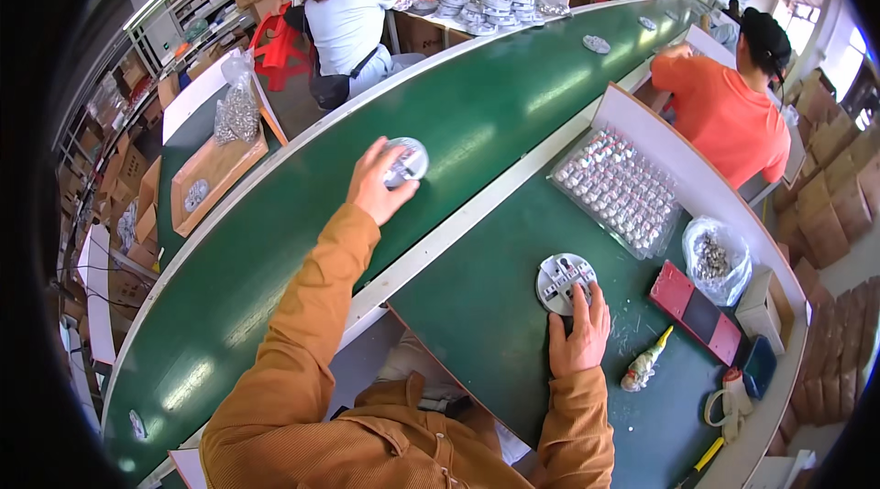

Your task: Assembling small circular electronic parts by inserting internal components into a housing and applying adhesive.

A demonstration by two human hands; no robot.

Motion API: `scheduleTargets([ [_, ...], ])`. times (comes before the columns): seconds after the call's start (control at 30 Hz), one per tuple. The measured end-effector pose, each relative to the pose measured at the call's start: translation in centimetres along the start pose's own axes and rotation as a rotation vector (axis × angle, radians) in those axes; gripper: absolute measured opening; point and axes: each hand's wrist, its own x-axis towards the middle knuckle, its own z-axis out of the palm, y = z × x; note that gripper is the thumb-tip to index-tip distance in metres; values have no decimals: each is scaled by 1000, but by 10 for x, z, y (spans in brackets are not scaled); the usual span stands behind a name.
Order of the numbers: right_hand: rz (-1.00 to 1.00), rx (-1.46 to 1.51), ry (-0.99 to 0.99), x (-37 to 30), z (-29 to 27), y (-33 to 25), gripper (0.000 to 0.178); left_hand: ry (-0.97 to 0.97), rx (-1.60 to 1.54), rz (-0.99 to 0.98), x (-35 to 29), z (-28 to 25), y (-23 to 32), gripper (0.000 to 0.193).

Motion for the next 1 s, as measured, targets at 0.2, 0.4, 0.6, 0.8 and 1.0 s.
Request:
scheduleTargets([
  [0.2, -14, -2, 9, -2, 6, 1, 63, -120, 286, -182, -44, -6, -36, 84],
  [0.4, -117, -28, 0, -3, 6, 16, 65, -176, -140, -30, -35, 11, 59, 84],
  [0.6, 31, 54, 43, 8, 2, -6, 72, -608, -573, 162, -45, 50, 167, 97],
  [0.8, 24, 192, 23, 11, -9, -5, 63, -720, -489, 496, -52, 84, 217, 111],
  [1.0, 75, 222, -28, 2, -26, -8, 56, -780, -399, 420, -57, 55, 222, 107],
])
